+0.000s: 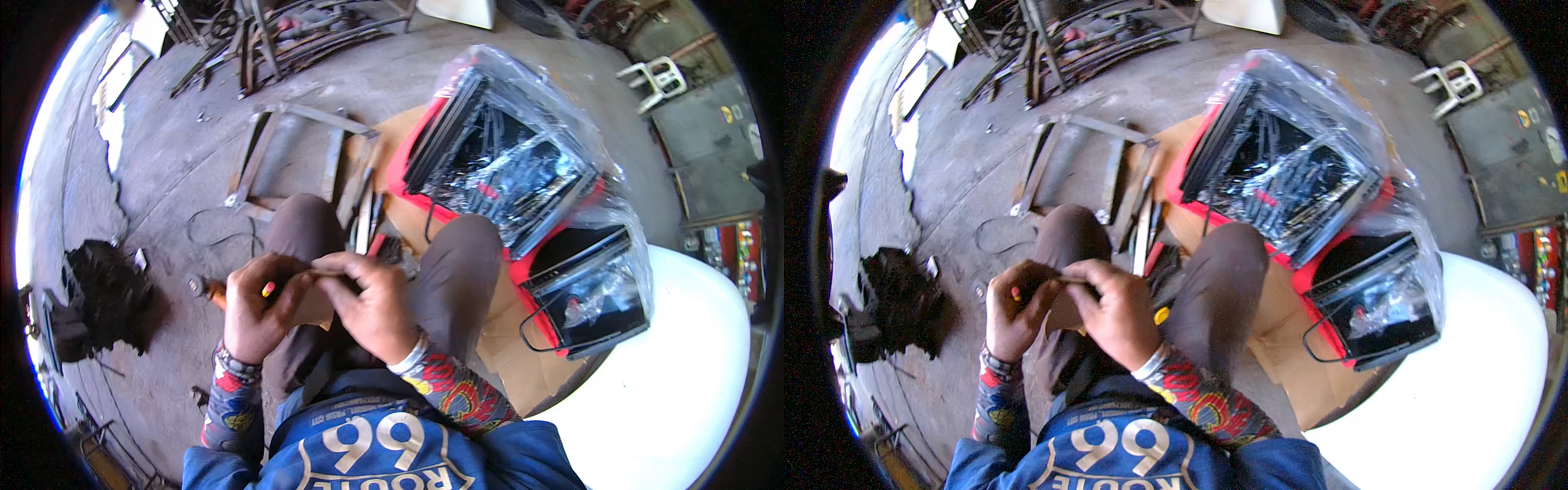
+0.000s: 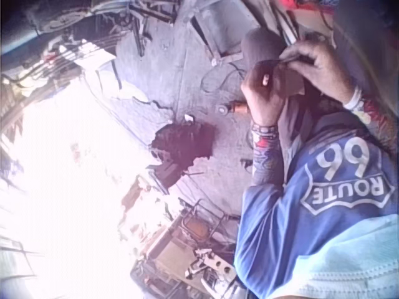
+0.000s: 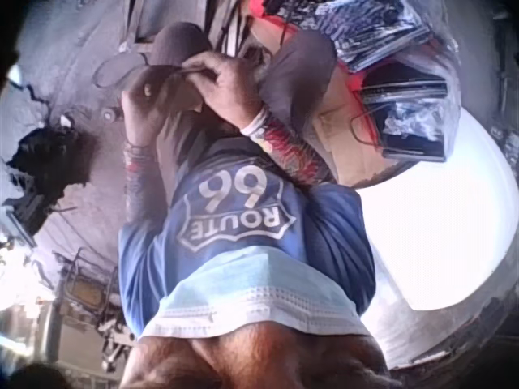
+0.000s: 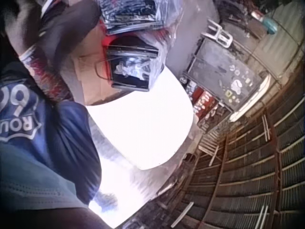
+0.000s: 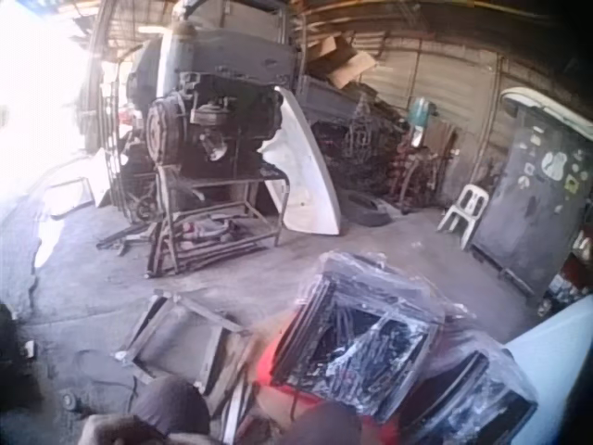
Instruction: The person assembles a rectangular metal frame by aligning and joining metal bars. They use a pencil to mark measurements and a power tool to grind or smooth the joints. The person also writes notes on a piece of cardboard during the process.
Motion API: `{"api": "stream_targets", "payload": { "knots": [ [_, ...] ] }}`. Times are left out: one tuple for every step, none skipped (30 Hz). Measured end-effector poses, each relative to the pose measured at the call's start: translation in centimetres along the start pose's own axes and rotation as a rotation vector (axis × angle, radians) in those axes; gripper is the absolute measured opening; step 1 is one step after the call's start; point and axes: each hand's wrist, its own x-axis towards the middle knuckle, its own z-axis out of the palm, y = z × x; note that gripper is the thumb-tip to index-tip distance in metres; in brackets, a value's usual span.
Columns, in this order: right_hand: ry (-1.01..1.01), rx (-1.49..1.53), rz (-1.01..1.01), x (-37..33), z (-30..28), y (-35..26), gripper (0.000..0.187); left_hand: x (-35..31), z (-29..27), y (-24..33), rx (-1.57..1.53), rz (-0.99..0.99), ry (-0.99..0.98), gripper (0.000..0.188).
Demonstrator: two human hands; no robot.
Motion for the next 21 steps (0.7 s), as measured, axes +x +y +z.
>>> {"api": "stream_targets", "payload": {
  "knots": [
    [0.035,0.106,0.053,0.2,0.3,0.2,0.014,-0.3,-0.1,-0.3,0.002,-0.011,0.044,0.017],
    [0.060,0.217,0.116,0.2,0.6,0.3,0.012,-0.5,-0.2,-0.7,-0.049,-0.016,0.057,0.021],
    [0.062,0.314,0.248,0.0,0.7,0.4,0.010,-0.9,-0.6,-1.1,-0.077,-0.060,0.035,0.021],
    [0.065,0.404,0.343,0.0,0.6,0.5,0.008,-1.2,-1.1,-1.7,-0.104,-0.072,0.021,0.021],
    [0.091,0.477,0.414,0.1,1.0,0.7,0.008,-1.7,-1.7,-2.2,-0.089,-0.149,-0.009,0.022],
    [0.123,0.555,0.442,0.2,1.5,1.0,0.008,-2.1,-2.2,-2.8,-0.076,-0.203,-0.033,0.024],
    [0.108,0.504,0.466,0.2,1.6,1.1,0.008,-2.3,-2.4,-3.4,-0.089,-0.181,-0.017,0.027],
    [0.109,0.380,0.343,0.6,2.2,1.5,0.008,-2.6,-2.8,-3.9,-0.152,-0.200,0.002,0.028],
    [0.113,0.447,0.420,0.6,2.4,1.6,0.008,-2.8,-3.1,-4.4,-0.208,-0.221,0.013,0.029],
    [0.129,0.502,0.510,0.7,2.6,1.8,0.008,-2.9,-3.3,-4.8,-0.267,-0.238,0.022,0.030],
    [0.111,0.520,0.563,0.8,2.8,2.0,0.009,-3.1,-3.3,-5.2,-0.323,-0.240,0.046,0.030],
    [0.094,0.620,0.595,0.9,3.0,2.2,0.012,-3.1,-3.2,-5.5,-0.396,-0.256,0.059,0.029],
    [0.085,0.716,0.658,1.0,3.2,2.4,0.013,-3.2,-3.2,-5.8,-0.469,-0.271,0.071,0.029],
    [0.081,0.801,0.735,1.2,3.4,2.6,0.014,-3.2,-3.1,-6.0,-0.543,-0.284,0.083,0.029],
    [0.083,0.875,0.816,1.4,3.4,2.7,0.017,-3.2,-3.1,-6.2,-0.510,-0.272,0.096,0.029],
    [0.060,0.933,0.834,1.5,3.5,2.8,0.017,-3.2,-3.1,-6.5,-0.511,-0.272,0.104,0.029],
    [0.044,0.959,0.790,1.5,3.8,2.9,0.017,-3.2,-3.1,-6.7,-0.511,-0.273,0.113,0.029],
    [0.079,0.942,0.804,1.5,4.0,2.9,0.017,-3.3,-3.2,-6.9,-0.513,-0.277,0.118,0.030],
    [0.059,0.908,0.750,1.6,4.0,2.9,0.017,-3.4,-3.4,-7.1,-0.568,-0.272,0.113,0.027],
    [0.072,0.843,0.736,1.8,4.0,2.9,0.017,-3.5,-3.6,-7.3,-0.516,-0.291,0.075,0.028],
    [0.075,0.794,0.698,1.9,3.9,2.9,0.017,-3.6,-3.9,-7.4,-0.466,-0.312,0.027,0.028]
  ]
}}
